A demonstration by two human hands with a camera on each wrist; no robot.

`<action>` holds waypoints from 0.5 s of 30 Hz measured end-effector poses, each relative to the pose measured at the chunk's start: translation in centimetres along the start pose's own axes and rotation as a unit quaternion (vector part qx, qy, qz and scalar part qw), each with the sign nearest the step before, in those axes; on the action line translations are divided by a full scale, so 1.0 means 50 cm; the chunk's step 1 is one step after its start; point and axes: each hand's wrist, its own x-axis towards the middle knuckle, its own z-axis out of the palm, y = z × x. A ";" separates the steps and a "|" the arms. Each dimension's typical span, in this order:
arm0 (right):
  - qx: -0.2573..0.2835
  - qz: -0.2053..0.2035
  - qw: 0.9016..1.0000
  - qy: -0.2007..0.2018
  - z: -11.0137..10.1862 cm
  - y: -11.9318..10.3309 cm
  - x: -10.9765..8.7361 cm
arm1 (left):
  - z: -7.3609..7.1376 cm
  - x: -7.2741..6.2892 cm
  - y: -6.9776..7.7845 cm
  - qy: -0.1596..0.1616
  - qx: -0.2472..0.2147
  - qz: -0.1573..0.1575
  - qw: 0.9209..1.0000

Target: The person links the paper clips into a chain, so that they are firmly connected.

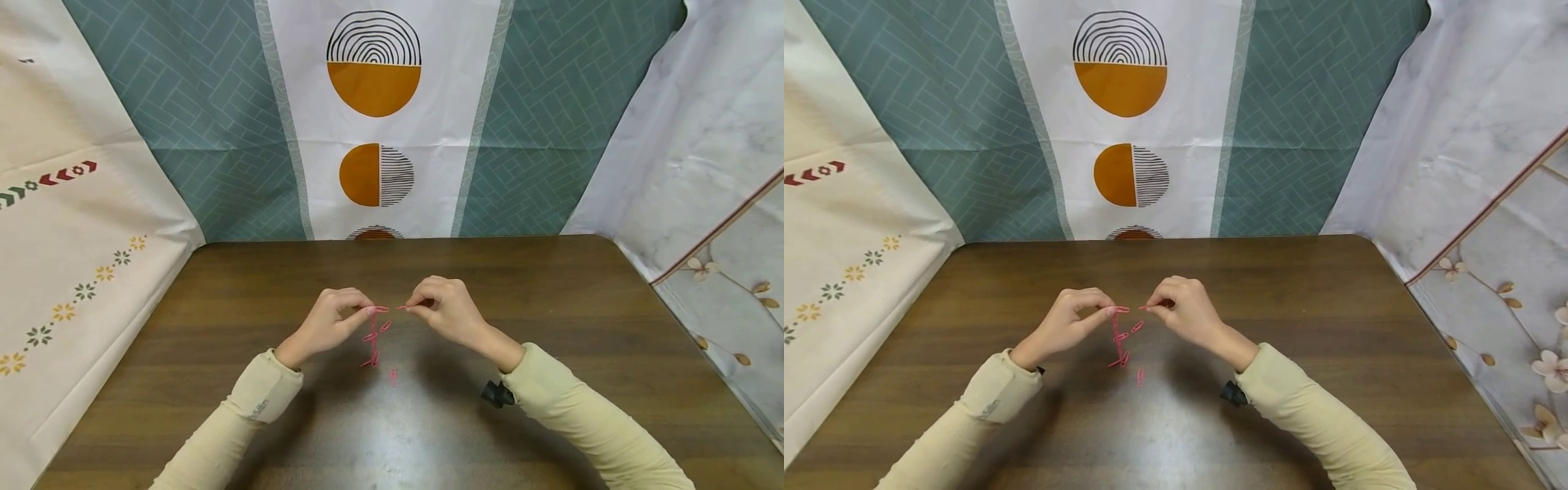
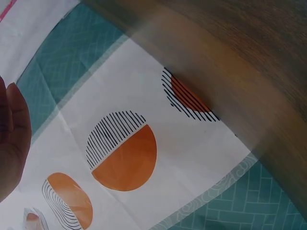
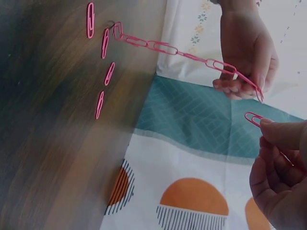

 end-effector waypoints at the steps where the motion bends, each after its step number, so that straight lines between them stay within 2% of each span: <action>1: 0.002 0.000 1.000 0.001 0.002 -0.001 0.000 | 0.001 0.001 0.000 0.001 0.000 -0.004 1.000; 5: 0.008 0.001 1.000 0.002 0.008 -0.002 -0.001 | 0.011 -0.002 -0.018 0.007 -0.006 -0.011 1.000; 9: 0.002 -0.006 1.000 0.005 0.009 -0.002 0.001 | 0.027 -0.012 -0.060 0.009 -0.011 -0.009 1.000; 12: -0.005 -0.011 1.000 0.007 0.011 -0.003 0.004 | 0.031 -0.011 -0.066 0.008 -0.011 -0.021 1.000; 15: -0.008 -0.013 1.000 0.010 0.015 -0.005 0.005 | 0.027 -0.002 -0.042 0.010 -0.010 -0.027 1.000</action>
